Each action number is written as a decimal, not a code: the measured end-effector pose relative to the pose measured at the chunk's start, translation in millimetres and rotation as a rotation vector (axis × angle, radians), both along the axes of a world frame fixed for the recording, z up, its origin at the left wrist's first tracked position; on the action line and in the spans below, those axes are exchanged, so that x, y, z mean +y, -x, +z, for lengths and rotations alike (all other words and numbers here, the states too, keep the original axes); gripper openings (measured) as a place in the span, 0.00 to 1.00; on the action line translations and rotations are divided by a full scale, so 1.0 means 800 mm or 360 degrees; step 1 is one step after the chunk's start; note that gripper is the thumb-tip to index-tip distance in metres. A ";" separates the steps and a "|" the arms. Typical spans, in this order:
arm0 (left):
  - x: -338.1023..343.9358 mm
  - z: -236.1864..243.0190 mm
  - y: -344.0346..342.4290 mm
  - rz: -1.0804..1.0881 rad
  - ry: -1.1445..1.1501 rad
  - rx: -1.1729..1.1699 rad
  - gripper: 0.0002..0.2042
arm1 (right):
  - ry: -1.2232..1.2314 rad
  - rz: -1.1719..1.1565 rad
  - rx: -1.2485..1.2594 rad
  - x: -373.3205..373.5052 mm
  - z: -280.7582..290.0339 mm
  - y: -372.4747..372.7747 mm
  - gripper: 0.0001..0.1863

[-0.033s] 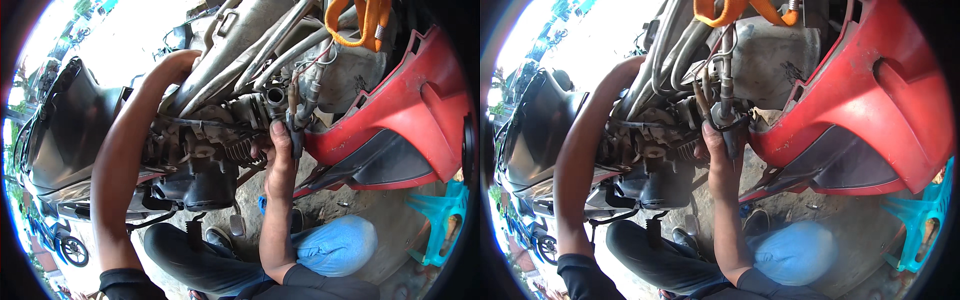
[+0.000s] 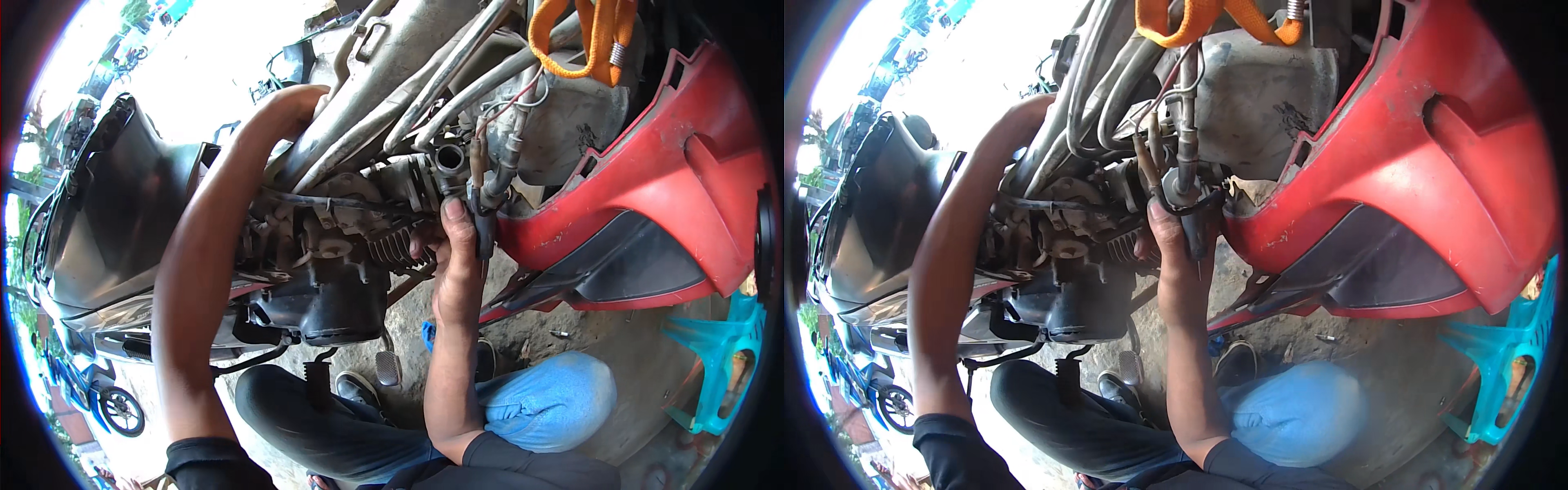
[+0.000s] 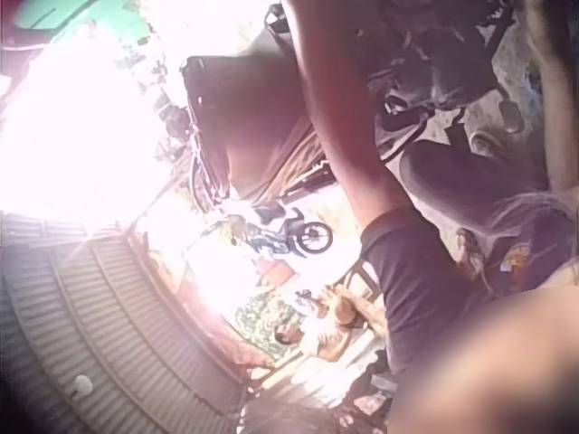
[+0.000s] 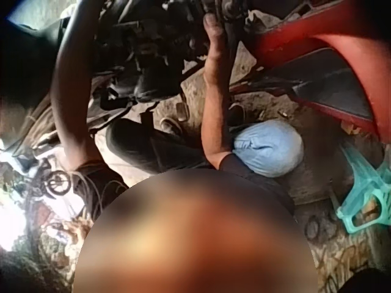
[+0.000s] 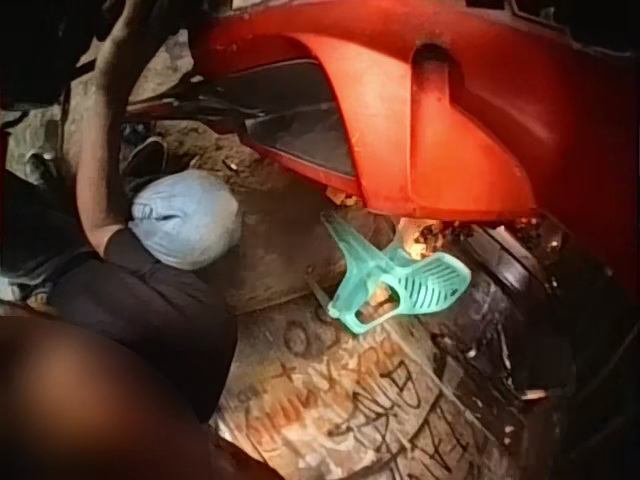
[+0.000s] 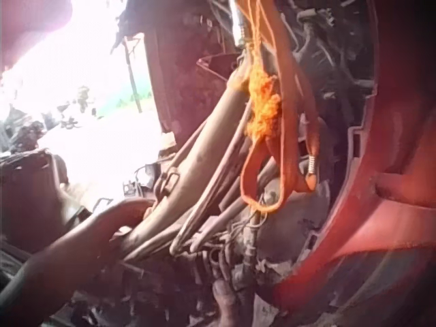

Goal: Adjusting and repairing the carburetor and engine area of a motorcycle.

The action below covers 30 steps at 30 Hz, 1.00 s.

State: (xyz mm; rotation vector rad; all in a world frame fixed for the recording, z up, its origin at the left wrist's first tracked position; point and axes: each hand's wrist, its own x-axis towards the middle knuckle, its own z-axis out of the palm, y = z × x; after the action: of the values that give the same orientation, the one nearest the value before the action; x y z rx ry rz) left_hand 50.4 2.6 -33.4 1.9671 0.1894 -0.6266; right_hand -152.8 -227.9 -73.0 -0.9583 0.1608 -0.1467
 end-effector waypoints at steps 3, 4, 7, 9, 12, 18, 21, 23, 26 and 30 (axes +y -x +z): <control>0.002 0.003 0.001 0.0000 -0.0077 -0.0075 0.09 | 0.0023 0.0019 -0.0003 0.001 -0.001 0.000 0.19; -0.002 0.017 0.005 0.0069 -0.0079 -0.0088 0.09 | 0.0027 0.0019 -0.0002 0.000 -0.001 0.001 0.19; -0.005 0.027 0.010 0.0049 -0.0024 -0.0124 0.10 | 0.0008 0.0051 -0.0023 -0.002 0.002 0.001 0.19; -0.033 0.050 0.027 -0.0014 -0.0068 -0.0159 0.10 | 0.0064 -0.0021 0.0026 -0.006 0.005 -0.001 0.19; -0.027 0.065 0.032 -0.0079 -0.0254 -0.0254 0.12 | 0.0096 0.0056 -0.0001 -0.009 0.000 0.002 0.21; -0.016 0.061 0.022 -0.0090 -0.0244 -0.0276 0.15 | -0.0006 0.0055 0.0024 -0.006 0.014 0.003 0.23; -0.019 0.064 0.017 -0.0095 -0.0394 -0.0238 0.15 | -0.0085 0.0055 0.0007 -0.007 0.011 0.001 0.22; -0.015 0.055 0.015 -0.0111 -0.0398 -0.0218 0.15 | -0.0104 0.0059 -0.0013 -0.006 0.009 0.001 0.22; -0.012 0.030 0.008 -0.0069 0.0003 -0.0338 0.18 | -0.0064 0.0075 0.0003 -0.007 0.007 0.002 0.22; -0.017 0.038 0.005 -0.0142 -0.0066 -0.0292 0.17 | -0.0025 0.0073 0.0032 -0.008 0.004 0.004 0.24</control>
State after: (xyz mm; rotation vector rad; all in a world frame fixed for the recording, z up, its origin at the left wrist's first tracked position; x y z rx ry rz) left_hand 46.5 -10.6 -2.9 2.0690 0.0016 -0.4987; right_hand -155.6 -234.6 -69.5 -0.9475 0.1579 -0.0934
